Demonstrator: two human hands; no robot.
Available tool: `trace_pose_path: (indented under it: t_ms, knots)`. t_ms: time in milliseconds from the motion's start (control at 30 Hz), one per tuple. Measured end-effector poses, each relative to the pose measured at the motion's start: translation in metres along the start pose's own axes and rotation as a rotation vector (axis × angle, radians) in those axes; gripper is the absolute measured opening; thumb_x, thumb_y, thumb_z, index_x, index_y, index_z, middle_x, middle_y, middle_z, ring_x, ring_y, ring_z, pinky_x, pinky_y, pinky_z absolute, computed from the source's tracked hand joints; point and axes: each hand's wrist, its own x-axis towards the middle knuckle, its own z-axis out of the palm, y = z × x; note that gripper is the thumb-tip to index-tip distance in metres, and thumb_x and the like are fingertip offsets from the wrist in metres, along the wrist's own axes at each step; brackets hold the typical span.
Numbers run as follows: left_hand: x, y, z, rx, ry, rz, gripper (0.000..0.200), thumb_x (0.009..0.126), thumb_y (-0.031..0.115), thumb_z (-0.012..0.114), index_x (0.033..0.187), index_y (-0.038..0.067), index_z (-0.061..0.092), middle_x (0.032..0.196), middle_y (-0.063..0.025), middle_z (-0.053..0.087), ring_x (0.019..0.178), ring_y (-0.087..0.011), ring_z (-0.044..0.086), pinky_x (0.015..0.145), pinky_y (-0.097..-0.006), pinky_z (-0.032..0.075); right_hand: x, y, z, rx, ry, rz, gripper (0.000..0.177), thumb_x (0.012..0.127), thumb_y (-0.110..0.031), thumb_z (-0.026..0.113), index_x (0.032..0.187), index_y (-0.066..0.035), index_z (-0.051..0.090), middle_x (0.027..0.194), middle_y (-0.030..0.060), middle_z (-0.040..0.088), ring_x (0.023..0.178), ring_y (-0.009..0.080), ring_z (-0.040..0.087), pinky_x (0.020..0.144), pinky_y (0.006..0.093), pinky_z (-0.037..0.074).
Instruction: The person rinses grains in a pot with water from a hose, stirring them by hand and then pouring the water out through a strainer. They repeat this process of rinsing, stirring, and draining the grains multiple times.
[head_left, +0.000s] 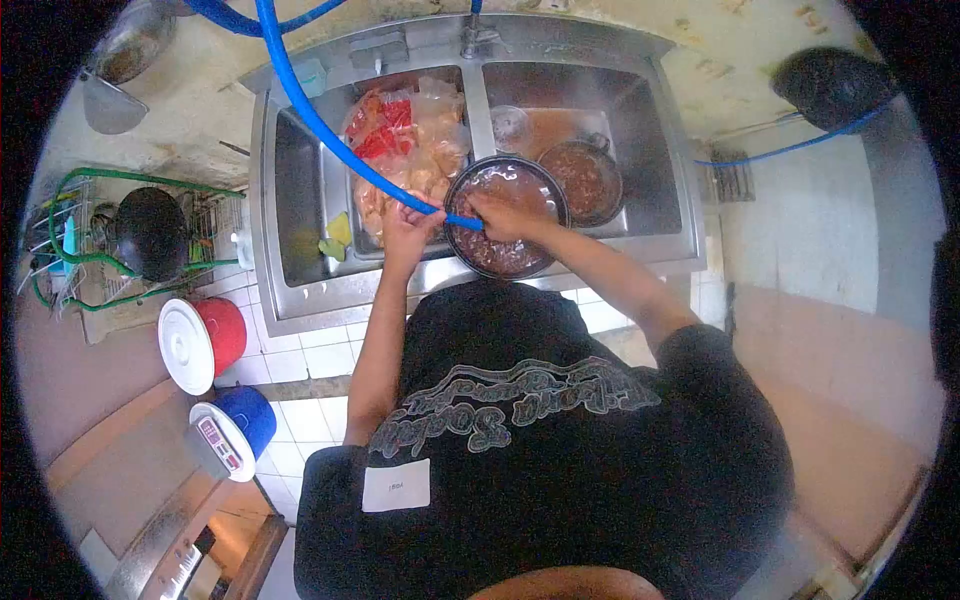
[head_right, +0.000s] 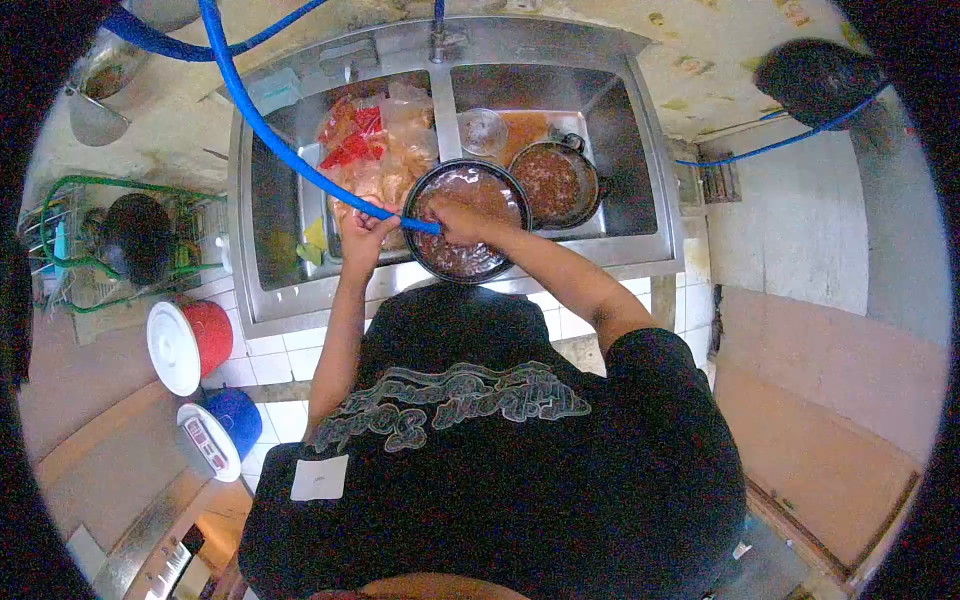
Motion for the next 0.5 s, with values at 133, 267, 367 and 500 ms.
trace_pose_path:
  t_ms: [133,267,367,500]
  knots:
    - [-0.001,0.002,0.000,-0.005,-0.004,0.021,0.031,0.072,-0.012,0.067,0.092,0.004,0.050,0.090,-0.0092,0.063,0.084,-0.0157,0.062,0.077,-0.0282,0.052,-0.014,-0.014,-0.020,-0.247,0.145,-0.127,0.049,0.066,-0.007,0.065,0.111,0.001,0.047,0.115,0.0226,0.048,0.105,0.0376,0.050,0.092,0.0404,0.040]
    - [-0.001,-0.001,-0.001,-0.039,0.007,0.013,0.032,0.071,-0.012,0.068,0.092,0.004,0.050,0.090,-0.0094,0.063,0.084,-0.0161,0.062,0.077,-0.0286,0.053,-0.018,0.009,-0.008,-0.414,0.379,0.090,0.049,0.072,-0.022,0.062,0.112,0.002,0.048,0.113,0.0256,0.052,0.103,0.0387,0.053,0.093,0.0421,0.041]
    - [-0.002,0.000,-0.001,0.013,-0.009,0.052,0.033,0.071,-0.011,0.069,0.094,0.004,0.050,0.090,-0.0099,0.064,0.085,-0.0165,0.062,0.078,-0.0293,0.053,-0.002,0.029,-0.021,-0.191,0.076,0.297,0.052,0.077,-0.028,0.057,0.117,0.003,0.048,0.109,0.0280,0.057,0.100,0.0396,0.057,0.089,0.0446,0.044]
    - [-0.001,0.003,0.002,-0.003,-0.007,-0.003,0.034,0.071,-0.012,0.068,0.095,0.004,0.050,0.091,-0.0107,0.064,0.087,-0.0171,0.063,0.079,-0.0301,0.053,0.052,0.208,0.066,-0.578,-0.519,-0.014,0.062,0.078,-0.036,0.055,0.129,-0.002,0.046,0.117,0.0238,0.057,0.106,0.0345,0.057,0.090,0.0417,0.044]
